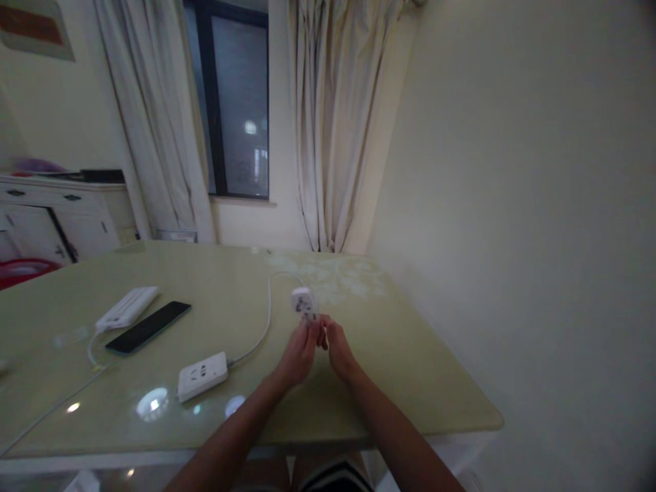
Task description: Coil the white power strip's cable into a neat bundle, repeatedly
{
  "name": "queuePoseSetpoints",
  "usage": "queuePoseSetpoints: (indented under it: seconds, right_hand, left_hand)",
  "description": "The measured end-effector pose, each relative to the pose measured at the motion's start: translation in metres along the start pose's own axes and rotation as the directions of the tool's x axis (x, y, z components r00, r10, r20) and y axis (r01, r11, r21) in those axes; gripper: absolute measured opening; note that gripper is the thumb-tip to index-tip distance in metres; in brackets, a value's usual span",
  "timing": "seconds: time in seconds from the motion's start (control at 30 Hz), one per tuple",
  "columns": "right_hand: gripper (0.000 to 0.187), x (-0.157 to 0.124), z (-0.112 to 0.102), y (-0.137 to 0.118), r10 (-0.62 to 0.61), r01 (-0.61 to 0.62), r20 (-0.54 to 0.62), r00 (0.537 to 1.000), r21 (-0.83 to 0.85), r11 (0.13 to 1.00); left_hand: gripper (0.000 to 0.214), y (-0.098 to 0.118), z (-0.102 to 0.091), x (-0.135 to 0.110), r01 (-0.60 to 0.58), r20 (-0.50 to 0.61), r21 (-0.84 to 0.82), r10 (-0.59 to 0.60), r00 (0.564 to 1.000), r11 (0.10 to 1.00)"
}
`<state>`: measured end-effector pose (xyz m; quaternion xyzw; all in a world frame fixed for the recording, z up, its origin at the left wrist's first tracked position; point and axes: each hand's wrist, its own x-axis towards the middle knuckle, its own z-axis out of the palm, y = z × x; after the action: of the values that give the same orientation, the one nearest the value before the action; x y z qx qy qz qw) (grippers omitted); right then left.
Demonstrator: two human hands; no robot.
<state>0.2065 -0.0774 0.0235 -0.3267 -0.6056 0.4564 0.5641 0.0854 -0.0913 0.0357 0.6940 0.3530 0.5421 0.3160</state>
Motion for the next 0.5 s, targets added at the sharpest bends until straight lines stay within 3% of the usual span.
queuePoseSetpoints:
  seconds: [0.07,0.13,0.2,0.27,0.33,0.4,0.5]
  right_hand:
    - [0.069,-0.004,0.003,-0.007,-0.146,0.147,0.020,0.989,-0.103,0.984]
    - [0.057,-0.007,0.004,-0.013,-0.228,0.236,0.064,0.972,-0.176,0.956]
    - [0.045,-0.008,0.006,-0.016,-0.250,0.266,0.096,0.963,-0.221,0.938]
    - [0.038,-0.009,0.007,-0.014,-0.230,0.246,0.094,0.969,-0.232,0.941]
    - [0.044,-0.009,0.008,-0.010,-0.197,0.205,0.058,0.979,-0.207,0.957]
    - [0.047,-0.008,0.008,-0.008,-0.180,0.175,-0.024,0.983,-0.144,0.974]
    - [0.047,-0.005,0.006,-0.010,-0.162,0.160,-0.179,0.970,-0.024,0.987]
  left_hand:
    - [0.051,0.019,-0.008,0.011,0.068,-0.121,-0.235,-0.099,0.988,0.970]
    - [0.041,0.035,-0.022,0.026,0.154,-0.138,-0.514,-0.259,0.956,0.844]
    - [0.029,0.046,-0.037,0.041,0.308,0.010,-0.699,-0.421,0.907,0.646]
    - [0.026,0.048,-0.048,0.053,0.426,0.132,-0.732,-0.502,0.855,0.532]
    - [0.028,0.044,-0.052,0.061,0.495,0.198,-0.704,-0.530,0.825,0.509]
    - [0.037,0.035,-0.047,0.064,0.553,0.252,-0.635,-0.532,0.808,0.540]
    - [0.055,0.019,-0.035,0.063,0.584,0.275,-0.441,-0.517,0.810,0.681]
